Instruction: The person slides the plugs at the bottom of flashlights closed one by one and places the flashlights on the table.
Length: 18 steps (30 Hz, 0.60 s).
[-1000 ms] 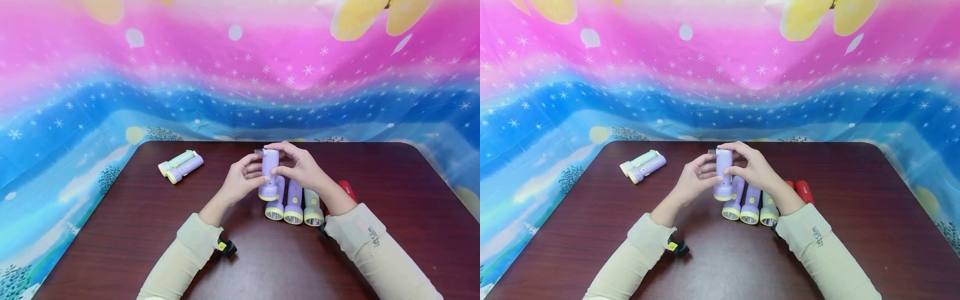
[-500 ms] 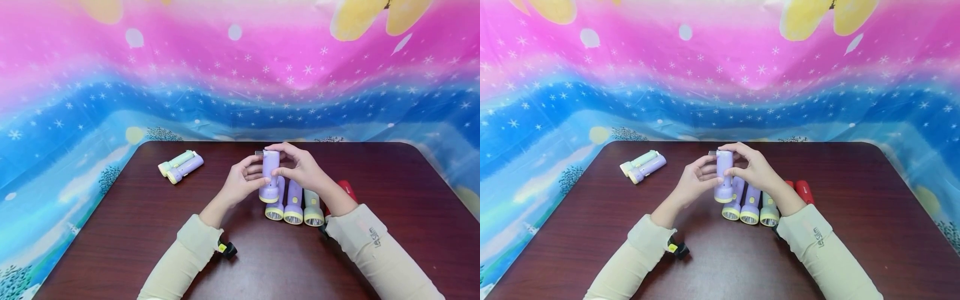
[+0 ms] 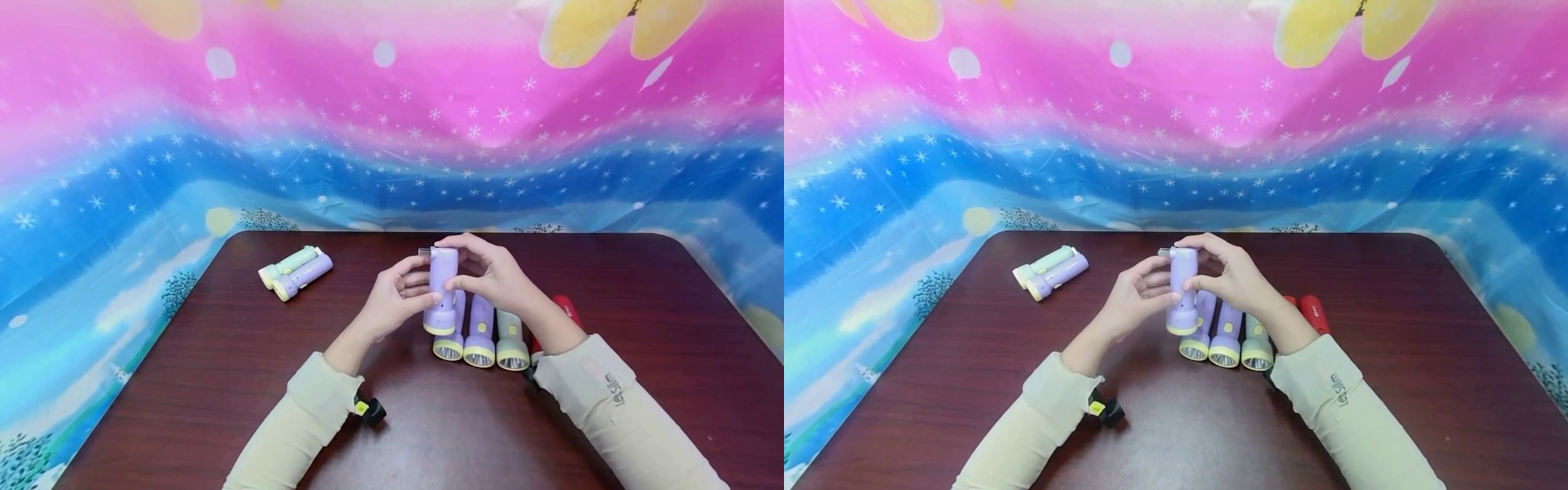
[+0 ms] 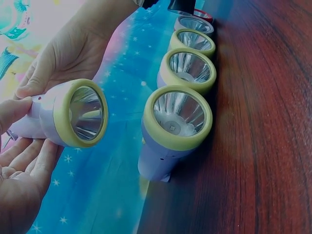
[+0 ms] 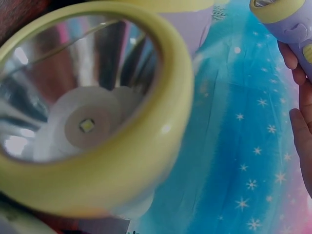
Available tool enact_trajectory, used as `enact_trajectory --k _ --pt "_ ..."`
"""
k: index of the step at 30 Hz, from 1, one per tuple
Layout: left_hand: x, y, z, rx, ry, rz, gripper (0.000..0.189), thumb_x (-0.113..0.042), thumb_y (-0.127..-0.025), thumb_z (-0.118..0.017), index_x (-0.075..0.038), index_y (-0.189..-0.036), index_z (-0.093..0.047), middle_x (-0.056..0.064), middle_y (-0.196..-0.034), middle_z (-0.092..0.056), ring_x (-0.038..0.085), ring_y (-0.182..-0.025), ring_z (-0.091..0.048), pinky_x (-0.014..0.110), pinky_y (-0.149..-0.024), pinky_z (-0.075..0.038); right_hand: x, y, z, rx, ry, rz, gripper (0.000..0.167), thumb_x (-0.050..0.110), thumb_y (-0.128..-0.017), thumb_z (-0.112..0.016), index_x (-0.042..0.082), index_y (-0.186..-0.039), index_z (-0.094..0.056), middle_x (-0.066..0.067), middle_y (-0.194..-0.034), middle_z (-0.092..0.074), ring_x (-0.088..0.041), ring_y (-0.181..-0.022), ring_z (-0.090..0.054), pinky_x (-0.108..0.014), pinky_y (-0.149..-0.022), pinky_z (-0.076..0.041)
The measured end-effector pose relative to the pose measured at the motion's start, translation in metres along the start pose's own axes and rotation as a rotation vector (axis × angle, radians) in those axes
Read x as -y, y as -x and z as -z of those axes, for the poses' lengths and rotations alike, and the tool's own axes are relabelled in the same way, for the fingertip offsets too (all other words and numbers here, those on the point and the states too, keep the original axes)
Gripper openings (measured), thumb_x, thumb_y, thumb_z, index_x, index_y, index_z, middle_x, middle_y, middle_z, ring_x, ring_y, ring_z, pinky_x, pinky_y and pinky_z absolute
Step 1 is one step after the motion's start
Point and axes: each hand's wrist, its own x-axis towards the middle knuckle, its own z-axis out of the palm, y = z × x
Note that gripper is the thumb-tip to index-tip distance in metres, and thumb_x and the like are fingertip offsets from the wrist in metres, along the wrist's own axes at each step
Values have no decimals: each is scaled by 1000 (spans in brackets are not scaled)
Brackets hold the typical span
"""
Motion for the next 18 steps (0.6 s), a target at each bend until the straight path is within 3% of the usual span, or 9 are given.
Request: enact_trajectory --k 12,18 --pt "-3 1 -1 13 -12 -6 57 5 -87 -68 0 -140 -47 29 -133 -59 37 -118 -64 41 -99 -54 1 2 0 -27 -8 -19 56 4 -79 -80 5 -131 -59 -11 -116 -64 -12 -92 -65 -18 -89 -54" --pt "-2 2 0 18 -12 1 58 4 -88 -68 -1 -142 -47 28 -134 -59 36 -118 -65 41 -99 -54 2 2 0 -29 -15 -10 57 4 -78 -81 5 -130 -59 -10 -110 -64 -12 -89 -65 -20 -86 -55"
